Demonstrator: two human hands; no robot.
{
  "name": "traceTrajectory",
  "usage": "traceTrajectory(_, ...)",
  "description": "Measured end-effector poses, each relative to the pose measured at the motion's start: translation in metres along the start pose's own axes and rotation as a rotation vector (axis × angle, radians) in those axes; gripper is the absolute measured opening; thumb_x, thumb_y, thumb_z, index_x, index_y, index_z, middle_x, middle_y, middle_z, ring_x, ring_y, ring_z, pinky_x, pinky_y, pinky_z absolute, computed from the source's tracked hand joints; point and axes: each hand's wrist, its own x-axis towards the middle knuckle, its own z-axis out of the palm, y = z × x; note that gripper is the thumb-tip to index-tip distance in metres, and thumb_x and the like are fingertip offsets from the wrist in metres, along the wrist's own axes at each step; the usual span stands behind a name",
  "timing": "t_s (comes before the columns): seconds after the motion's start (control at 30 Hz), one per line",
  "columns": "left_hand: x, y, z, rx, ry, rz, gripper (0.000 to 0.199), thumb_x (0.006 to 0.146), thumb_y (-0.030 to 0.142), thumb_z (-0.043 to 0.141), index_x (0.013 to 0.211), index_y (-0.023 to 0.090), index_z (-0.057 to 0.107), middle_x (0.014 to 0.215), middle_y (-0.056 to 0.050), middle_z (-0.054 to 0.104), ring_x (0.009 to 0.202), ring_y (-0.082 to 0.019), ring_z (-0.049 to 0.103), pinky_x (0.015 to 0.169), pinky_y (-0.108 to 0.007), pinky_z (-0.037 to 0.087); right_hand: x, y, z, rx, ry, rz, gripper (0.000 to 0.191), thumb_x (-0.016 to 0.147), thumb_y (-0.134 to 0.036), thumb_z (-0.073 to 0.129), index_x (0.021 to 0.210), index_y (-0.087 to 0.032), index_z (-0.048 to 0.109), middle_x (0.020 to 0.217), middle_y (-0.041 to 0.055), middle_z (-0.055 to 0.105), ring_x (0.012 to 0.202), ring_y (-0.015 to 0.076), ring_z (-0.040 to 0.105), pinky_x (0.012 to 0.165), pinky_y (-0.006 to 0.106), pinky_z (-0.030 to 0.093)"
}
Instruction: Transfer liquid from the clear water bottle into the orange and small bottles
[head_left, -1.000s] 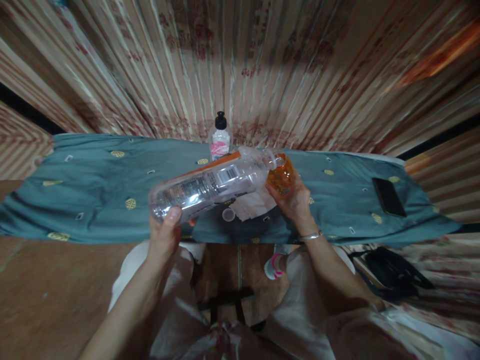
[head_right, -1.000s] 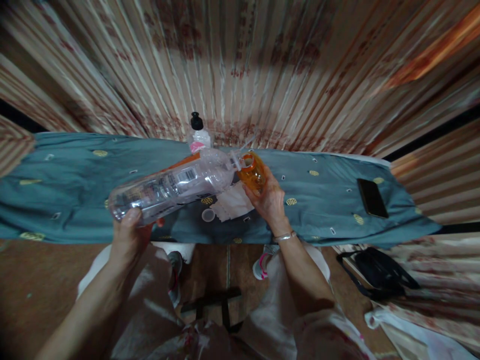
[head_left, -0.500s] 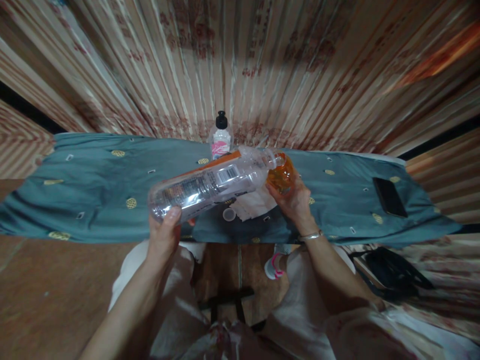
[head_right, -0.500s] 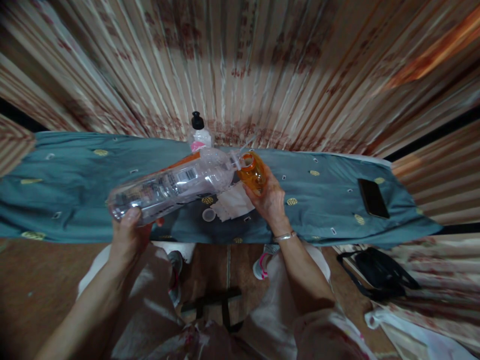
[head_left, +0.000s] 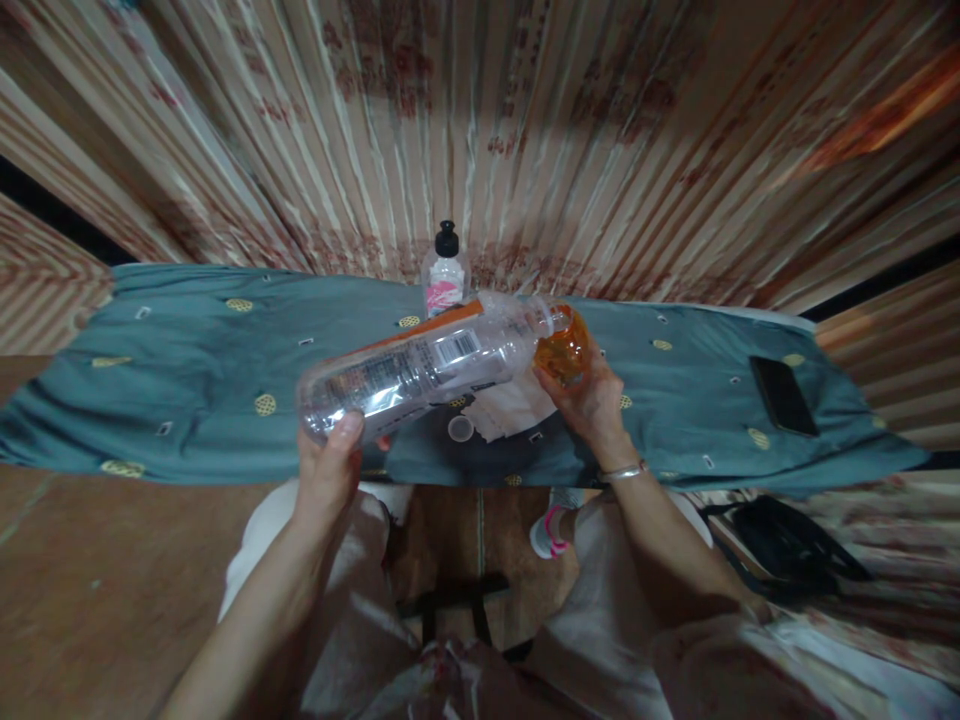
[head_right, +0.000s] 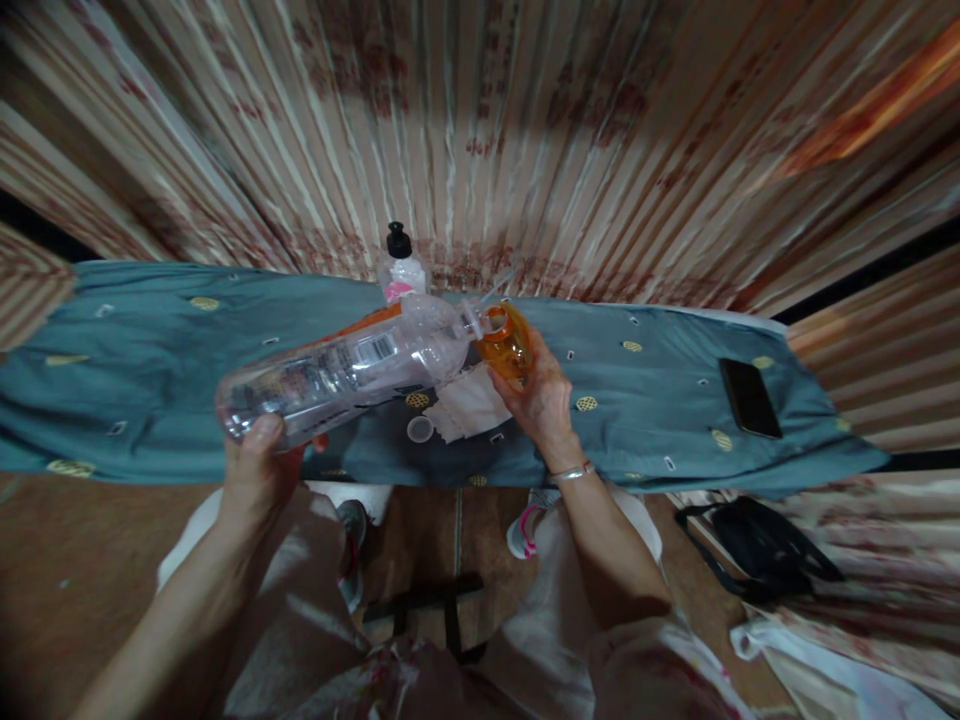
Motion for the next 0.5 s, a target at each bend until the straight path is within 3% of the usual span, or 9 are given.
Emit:
traceTrajectory(0.4, 0.0001, 0.0023, 0.0022, -0.007, -0.011, 0.01, 0.054, 0.067, 0.053, 0.089, 0.107, 0.022, 0.07, 0.078, -0.001, 0.07, 0.043, -0.011, 0.052, 0.038, -0.023, 0.046, -0.0004, 0.0003, -0.0015, 0.023, -0.015, -0.005, 0.079, 0.088, -0.053, 0.073, 0.152, -0.015, 0.047, 0.141, 0.024, 0.068, 0.126, 0.0381, 0.07, 0.104, 0.059, 0.06)
traceTrajectory(0.5, -0.0001, 0.0029, 0.0024, -0.016, -0.012, 0.014, 0.054, 0.068, 0.052, 0.089, 0.108, 0.023, 0.07, 0.08, -0.002, 0.07, 0.044, -0.012, 0.053, 0.038, -0.024, 0.047, 0.0002, -0.0017, -0.0027, 0.002, -0.015, 0.008, 0.079, 0.088, -0.054, 0.073, 0.152, -0.015, 0.048, 0.142, 0.0233, 0.068, 0.125, 0.0375, 0.071, 0.105, 0.055, 0.061)
